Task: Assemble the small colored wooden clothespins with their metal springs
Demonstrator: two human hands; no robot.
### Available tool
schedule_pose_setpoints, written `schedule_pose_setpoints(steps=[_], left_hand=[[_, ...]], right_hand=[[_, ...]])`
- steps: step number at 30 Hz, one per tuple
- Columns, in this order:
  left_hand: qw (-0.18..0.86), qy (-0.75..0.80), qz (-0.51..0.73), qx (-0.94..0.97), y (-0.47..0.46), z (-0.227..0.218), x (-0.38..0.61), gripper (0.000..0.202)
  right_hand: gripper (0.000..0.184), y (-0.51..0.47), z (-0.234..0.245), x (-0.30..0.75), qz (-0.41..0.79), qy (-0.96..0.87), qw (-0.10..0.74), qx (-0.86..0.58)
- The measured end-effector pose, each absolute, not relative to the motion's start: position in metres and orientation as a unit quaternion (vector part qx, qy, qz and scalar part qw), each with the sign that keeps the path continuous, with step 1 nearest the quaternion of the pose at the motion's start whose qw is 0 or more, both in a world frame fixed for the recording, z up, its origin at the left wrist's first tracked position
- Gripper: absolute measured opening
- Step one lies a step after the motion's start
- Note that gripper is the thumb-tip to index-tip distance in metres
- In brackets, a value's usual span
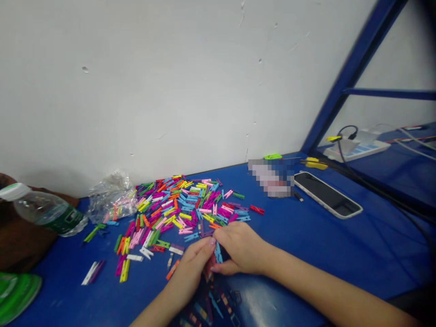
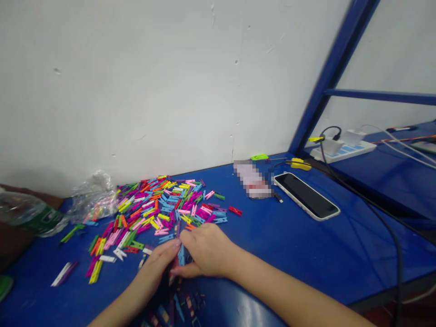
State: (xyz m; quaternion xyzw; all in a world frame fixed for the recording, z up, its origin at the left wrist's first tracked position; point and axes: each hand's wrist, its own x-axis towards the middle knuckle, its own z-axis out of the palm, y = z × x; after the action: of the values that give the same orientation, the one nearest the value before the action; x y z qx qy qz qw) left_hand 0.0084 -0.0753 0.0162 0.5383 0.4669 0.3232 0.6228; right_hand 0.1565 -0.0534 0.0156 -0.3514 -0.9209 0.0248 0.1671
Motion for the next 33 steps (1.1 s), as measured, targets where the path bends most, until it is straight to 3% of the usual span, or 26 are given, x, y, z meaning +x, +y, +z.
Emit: schedule_pose_setpoints(steps=[7, 13, 18, 20, 23, 29, 33], left_hand=[[0.653, 0.463, 0.317, 0.509, -0.072, 0.01, 0.009, 0.043], [0.545, 0.493, 0.319, 0.599, -0.074, 0.026, 0.006, 0.042], [0.284, 0.507, 0.345, 0.737, -0.078, 0.029, -0.003, 0.021], [0.167, 0.477, 0.359, 0.785, -0.079, 0.029, -0.006, 0.023], [0.067, 0.454, 0.36, 0.813, -0.078, 0.03, -0.006, 0.027], [0.06, 0.443, 0.359, 0.82, -0.076, 0.031, -0.005, 0.013], [0.074, 0.438, 0.361, 0.82, -0.075, 0.032, -0.008, 0.01]], right_hand=[[0.057, -0.052, 0.016, 0.159, 0.066, -0.92, 0.169, -0.348], [0.061, -0.05, 0.016, 0.164, 0.172, -0.897, 0.207, -0.351], [0.057, -0.052, 0.018, 0.162, 0.453, -0.784, 0.277, -0.323], [0.056, -0.054, 0.019, 0.159, 0.579, -0.707, 0.296, -0.277], [0.058, -0.056, 0.021, 0.158, 0.668, -0.651, 0.289, -0.216], [0.063, -0.054, 0.019, 0.16, 0.716, -0.644, 0.227, -0.146], [0.062, -0.049, 0.012, 0.16, 0.728, -0.621, 0.241, -0.162]])
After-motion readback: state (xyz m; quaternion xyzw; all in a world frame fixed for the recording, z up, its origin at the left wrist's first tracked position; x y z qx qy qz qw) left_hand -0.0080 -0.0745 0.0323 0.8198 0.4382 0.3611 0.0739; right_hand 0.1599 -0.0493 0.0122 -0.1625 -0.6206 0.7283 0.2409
